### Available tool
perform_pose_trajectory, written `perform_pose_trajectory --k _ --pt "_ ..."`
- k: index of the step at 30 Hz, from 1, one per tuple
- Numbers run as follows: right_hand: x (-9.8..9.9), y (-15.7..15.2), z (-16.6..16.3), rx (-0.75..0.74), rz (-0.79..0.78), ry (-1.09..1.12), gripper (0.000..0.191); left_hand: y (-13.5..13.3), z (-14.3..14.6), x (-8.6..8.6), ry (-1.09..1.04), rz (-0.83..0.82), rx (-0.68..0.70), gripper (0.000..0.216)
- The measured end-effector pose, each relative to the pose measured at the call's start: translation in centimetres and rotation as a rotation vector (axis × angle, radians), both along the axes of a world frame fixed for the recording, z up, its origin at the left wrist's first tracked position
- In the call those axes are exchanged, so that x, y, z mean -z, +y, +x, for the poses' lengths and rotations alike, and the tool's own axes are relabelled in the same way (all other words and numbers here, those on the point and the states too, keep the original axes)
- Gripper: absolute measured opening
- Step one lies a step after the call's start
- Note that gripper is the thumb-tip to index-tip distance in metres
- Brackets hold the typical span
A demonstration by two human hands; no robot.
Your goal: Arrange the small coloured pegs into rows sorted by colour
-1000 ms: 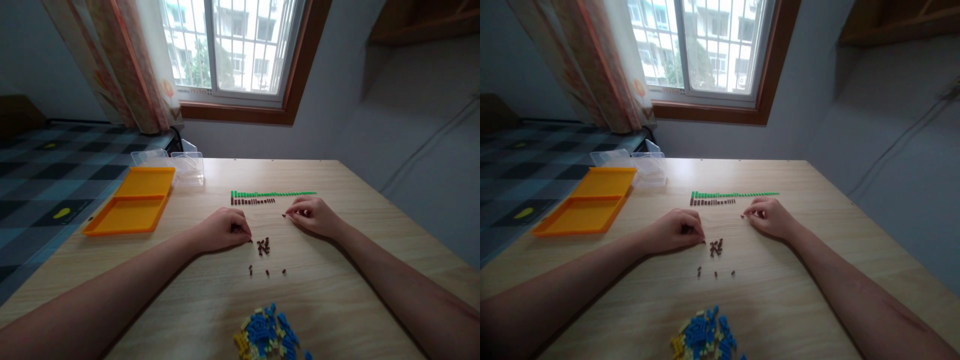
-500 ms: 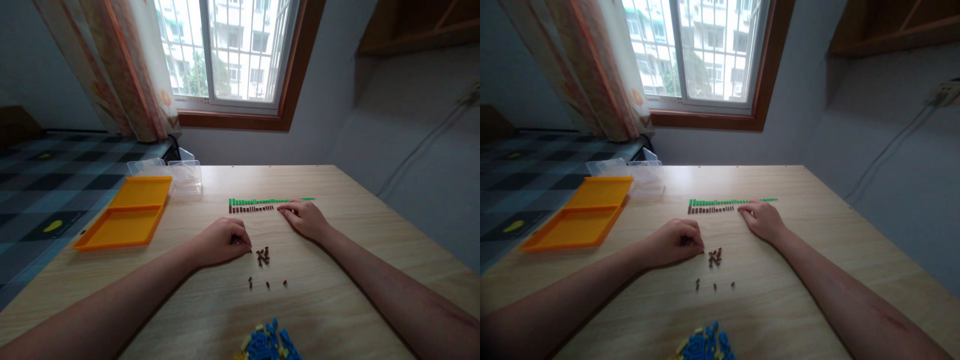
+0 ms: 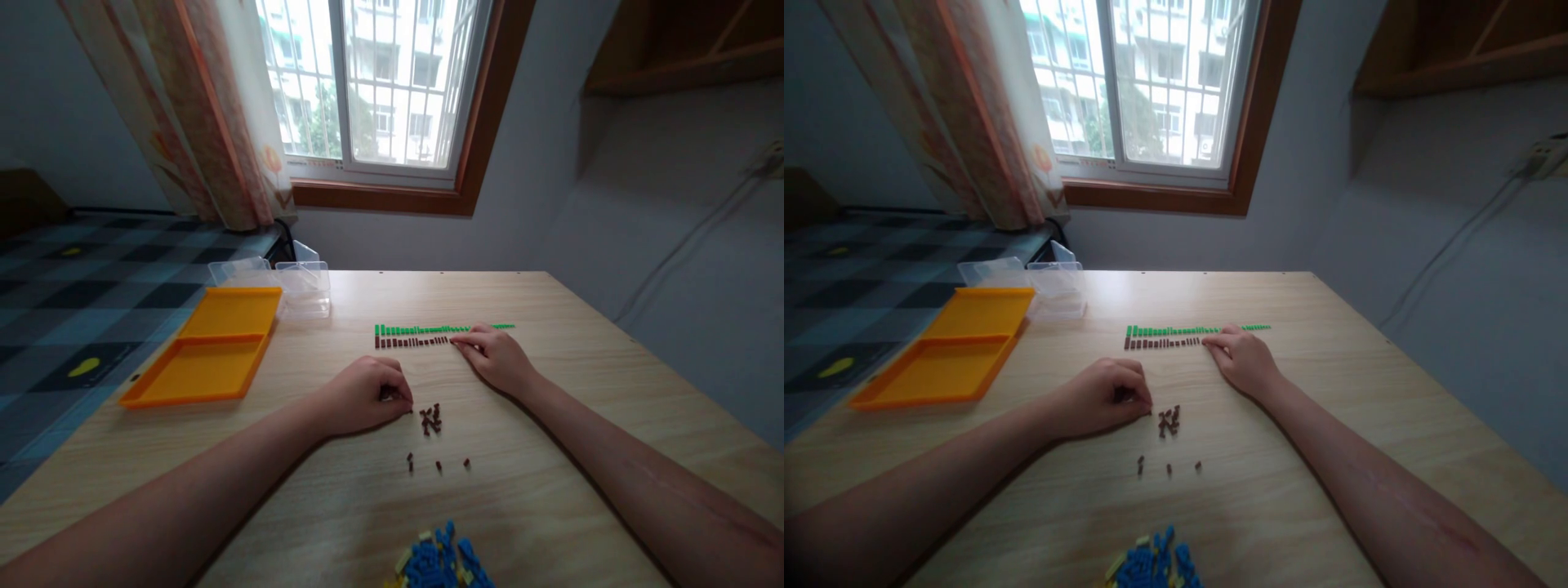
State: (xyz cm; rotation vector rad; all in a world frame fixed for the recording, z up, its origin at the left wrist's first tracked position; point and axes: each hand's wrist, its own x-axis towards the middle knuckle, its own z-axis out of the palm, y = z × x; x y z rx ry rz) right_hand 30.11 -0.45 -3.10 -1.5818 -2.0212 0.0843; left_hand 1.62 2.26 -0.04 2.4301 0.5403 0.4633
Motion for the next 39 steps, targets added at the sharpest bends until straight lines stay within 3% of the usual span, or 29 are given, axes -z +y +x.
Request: perform_pose_trajectory --k 18,24,32,39 --pt "0.1 -0.1 -0.1 -0.028 0.061 0.093 0.026 -0.1 0.1 -0.1 -0.044 -0.023 -0.014 0.011" --pt "-0.7 -1.5 -0.7 -0.157 0.160 0.152 0.023 0.0 -0.1 -0.2 -0.052 -0.023 -0.036 0.009" --pt "-2.3 -4.8 -4.0 -0.506 0.123 0.140 0.020 -0.3 0.0 -0.6 0.010 0.036 0.024 0.006" --pt "-2.3 -5.1 -4.7 -0.566 0.113 0.082 0.021 -0.4 0.2 -0.4 0.055 0.101 -0.002 0.005"
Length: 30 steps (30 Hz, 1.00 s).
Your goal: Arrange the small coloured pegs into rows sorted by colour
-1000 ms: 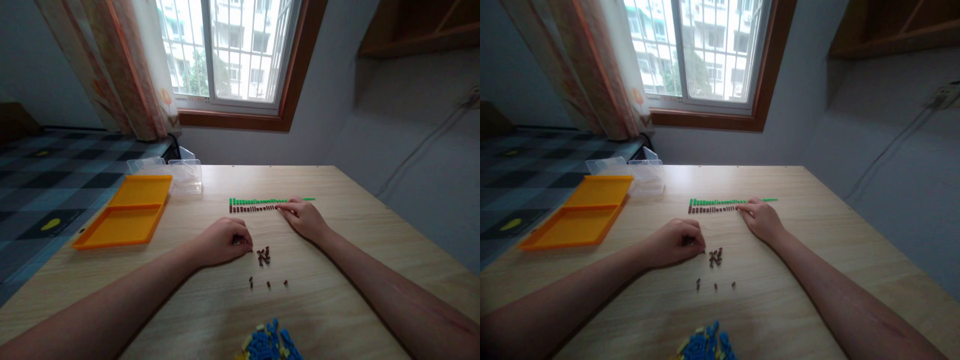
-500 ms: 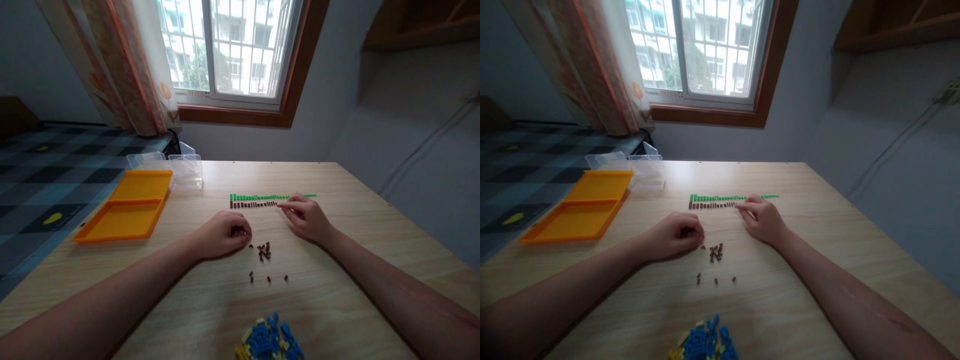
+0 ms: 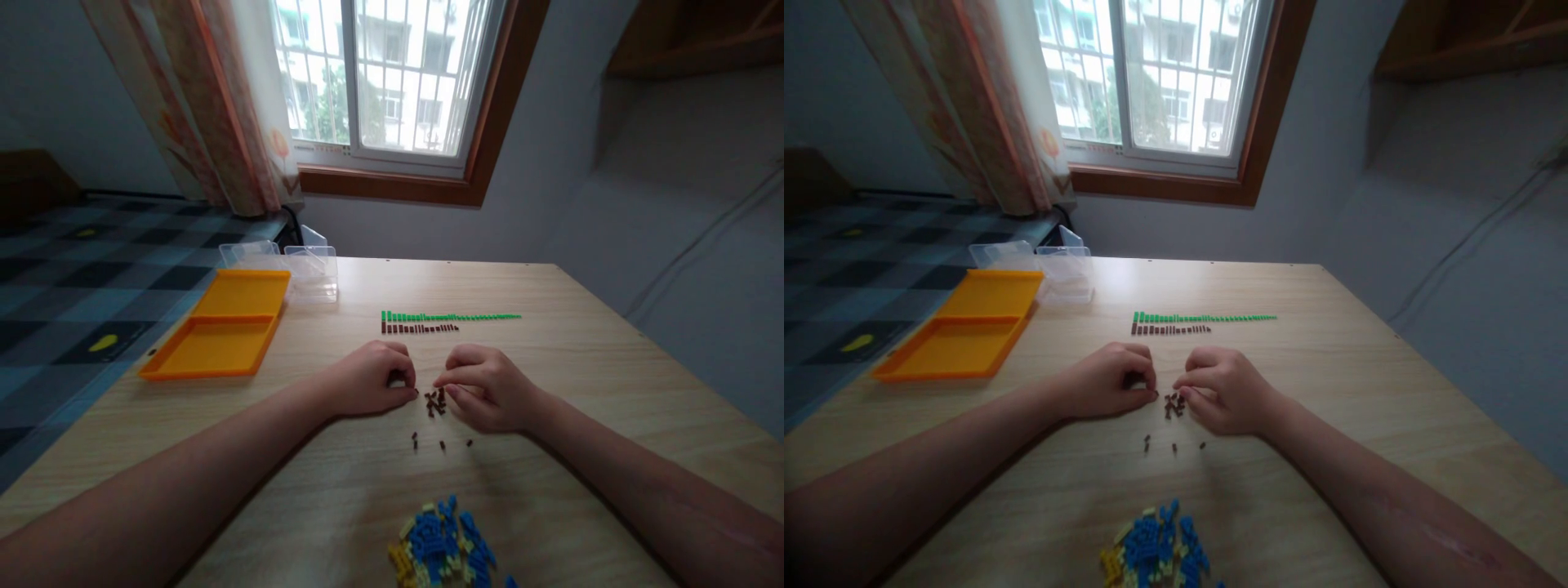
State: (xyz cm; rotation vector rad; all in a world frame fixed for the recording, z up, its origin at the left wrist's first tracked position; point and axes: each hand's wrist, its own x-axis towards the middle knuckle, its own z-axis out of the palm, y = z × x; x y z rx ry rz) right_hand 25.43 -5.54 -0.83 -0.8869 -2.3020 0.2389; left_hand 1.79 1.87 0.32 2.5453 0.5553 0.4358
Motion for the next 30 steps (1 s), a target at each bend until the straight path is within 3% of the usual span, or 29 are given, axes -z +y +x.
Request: perform_pose_trajectory --k 9,16,24,30 --pt "0.0 0.3 -0.1 0.008 -0.044 -0.055 0.026 0.2 0.6 1.0 -0.055 0.077 -0.093 0.012" --pt "0.2 0.5 -0.5 -0.020 -0.076 -0.137 0.028 0.0 0.8 0.9 -0.117 0.043 -0.144 0.013" --pt "0.6 1.4 1.3 0.192 0.058 -0.127 0.016 0.1 0.5 1.0 -0.154 0.011 -0.145 0.014" --pt "1.0 2.2 2.8 0.191 0.093 -0.112 0.019 0.1 0.5 0.9 -0.156 -0.013 -0.150 0.015"
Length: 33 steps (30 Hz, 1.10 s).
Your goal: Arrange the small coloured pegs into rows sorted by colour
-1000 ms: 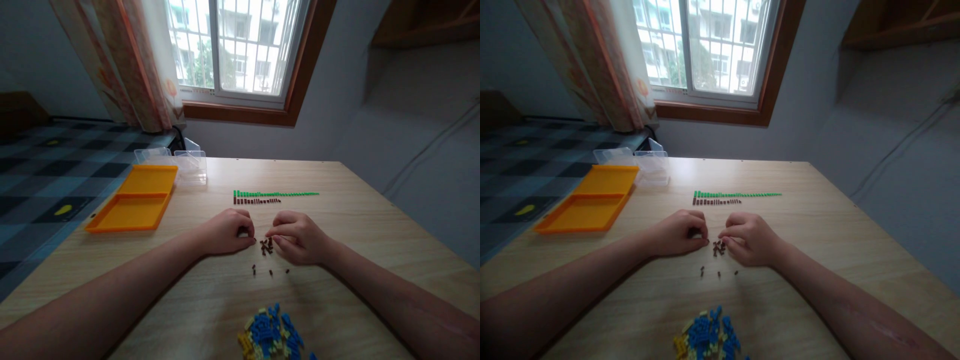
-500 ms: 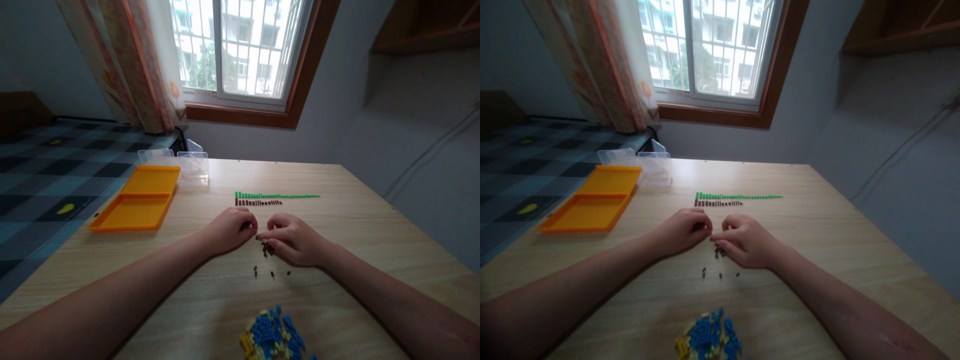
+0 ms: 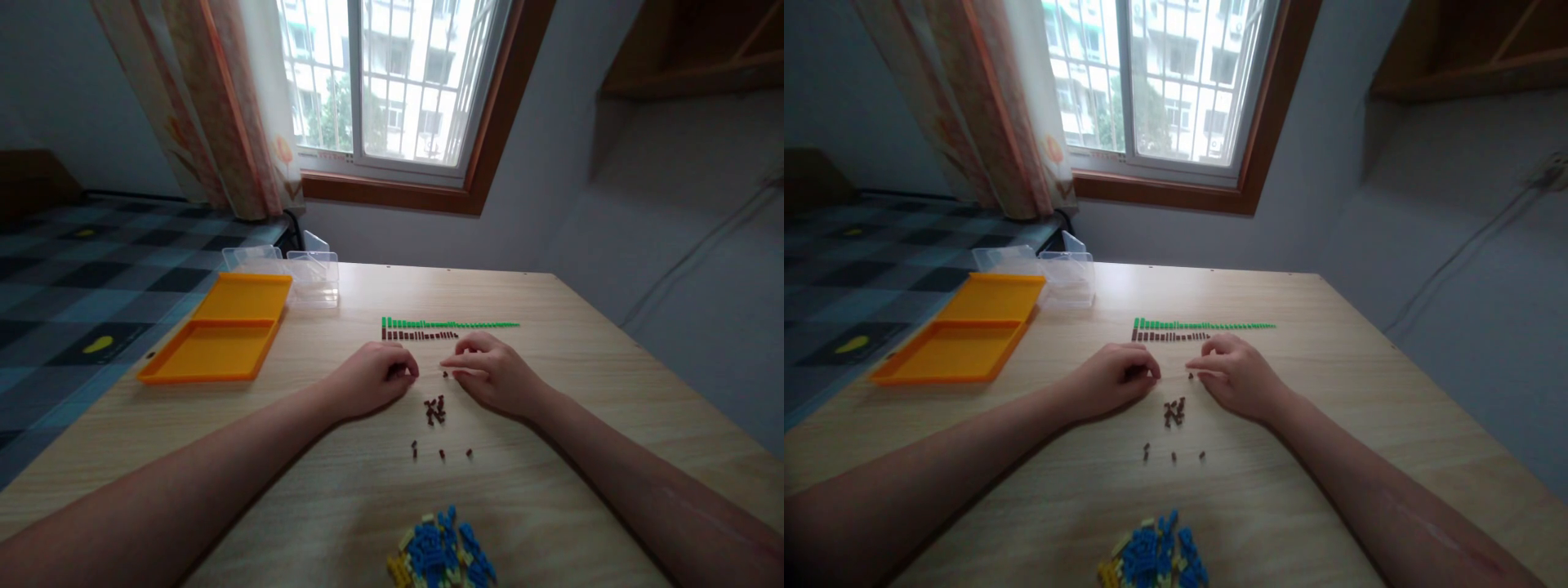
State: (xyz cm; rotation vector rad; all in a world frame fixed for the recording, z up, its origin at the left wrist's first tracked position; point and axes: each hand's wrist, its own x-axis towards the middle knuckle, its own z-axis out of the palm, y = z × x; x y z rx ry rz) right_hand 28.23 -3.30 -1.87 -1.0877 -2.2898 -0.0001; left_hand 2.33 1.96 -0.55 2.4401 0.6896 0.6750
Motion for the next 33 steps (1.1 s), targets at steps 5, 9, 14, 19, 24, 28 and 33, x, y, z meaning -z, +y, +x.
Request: perform_pose_trajectory --k 5,9,14,19,24,28,33 --pt "0.0 0.2 0.0 -0.047 -0.003 -0.059 0.016 0.1 -0.1 0.1 0.011 0.003 0.012 0.014" --pt "0.1 0.3 0.2 -0.001 -0.005 -0.058 0.014 0.0 -0.2 -0.1 0.017 0.000 0.027 0.013" --pt "0.6 1.0 1.8 0.104 -0.098 -0.005 0.014 -0.1 -0.2 -0.3 0.022 0.004 0.024 0.012" --pt "0.8 1.9 3.4 0.293 -0.158 0.086 0.021 0.0 -0.3 -0.1 0.025 0.012 0.032 0.012" --pt "0.6 1.6 3.7 0.348 -0.164 0.125 0.022 0.0 -0.3 -0.2 0.027 0.009 0.031 0.015" --pt "0.5 1.4 3.7 0.326 -0.137 0.081 0.019 -0.1 -0.4 -0.3 0.026 0.006 0.035 0.016" --pt "0.7 1.4 3.6 0.300 -0.113 0.059 0.018 -0.2 -0.4 -0.3 0.030 0.005 0.028 0.015"
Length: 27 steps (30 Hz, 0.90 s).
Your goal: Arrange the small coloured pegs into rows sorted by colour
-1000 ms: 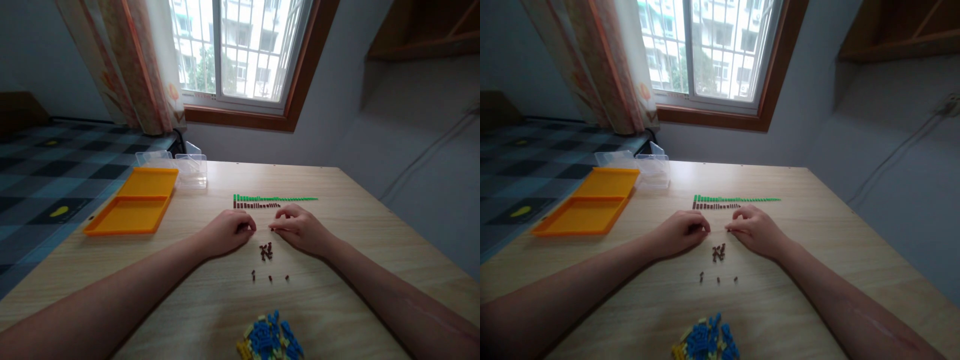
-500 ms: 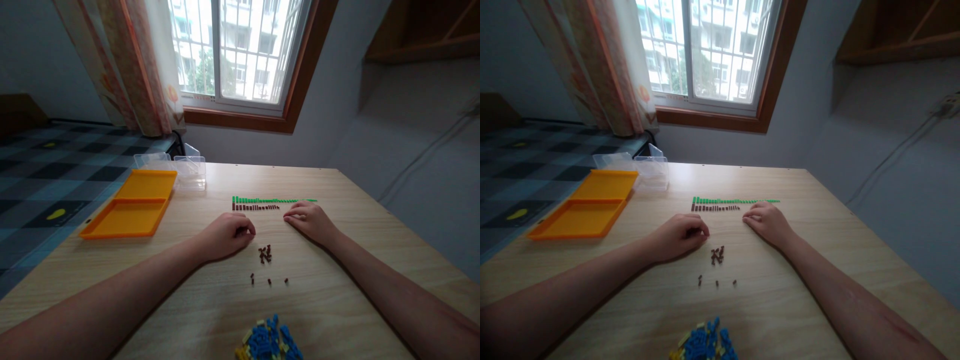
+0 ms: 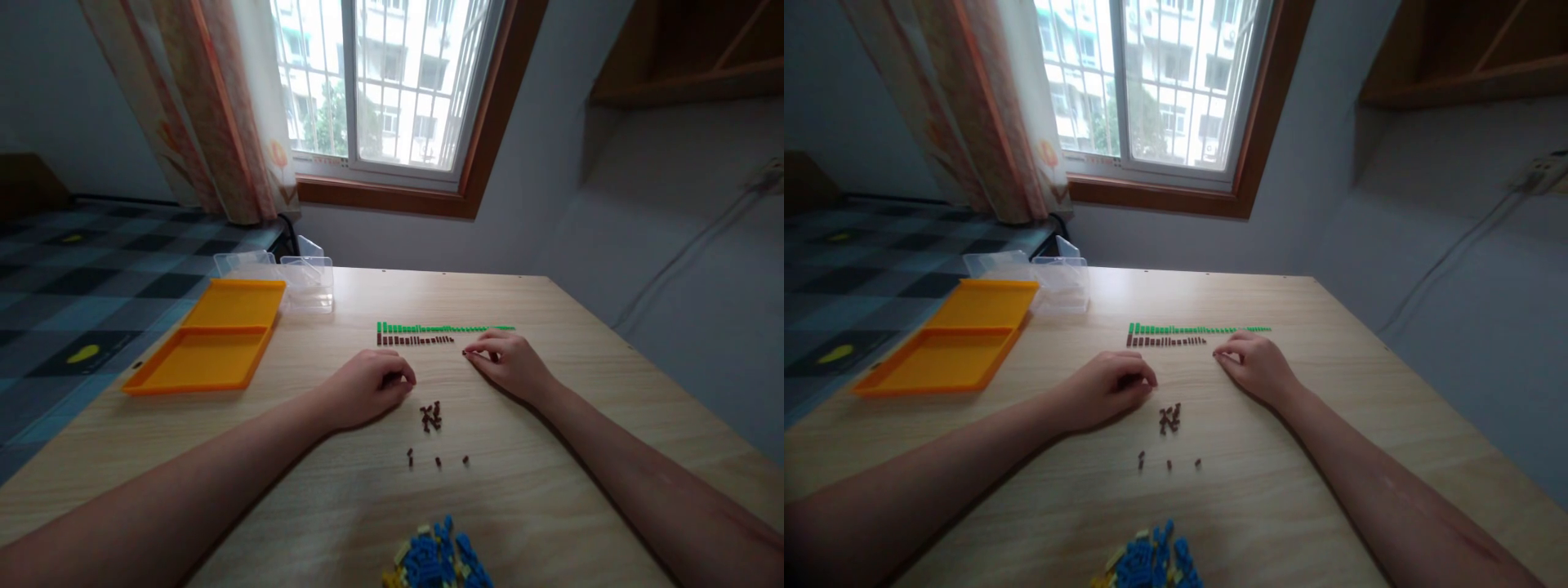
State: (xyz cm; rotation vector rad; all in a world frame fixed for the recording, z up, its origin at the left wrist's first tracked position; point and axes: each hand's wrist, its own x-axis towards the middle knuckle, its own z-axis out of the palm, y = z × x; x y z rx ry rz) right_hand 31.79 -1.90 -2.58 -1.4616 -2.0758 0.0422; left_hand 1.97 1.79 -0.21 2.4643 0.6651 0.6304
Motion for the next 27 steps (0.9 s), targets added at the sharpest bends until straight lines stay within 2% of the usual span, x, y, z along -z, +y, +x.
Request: perform_pose_trajectory --k 10,19,27 --pt "-0.1 0.2 -0.1 0.047 0.002 -0.009 0.019 0.0 0.0 -0.1 0.008 0.005 -0.002 0.015" --pt "-0.2 -0.4 -0.8 0.009 -0.009 0.001 0.021 0.0 0.0 0.1 0.014 0.006 -0.009 0.016" --pt "0.5 1.5 -0.5 0.123 -0.050 -0.006 0.024 0.0 0.0 -0.1 0.019 0.021 -0.006 0.015"
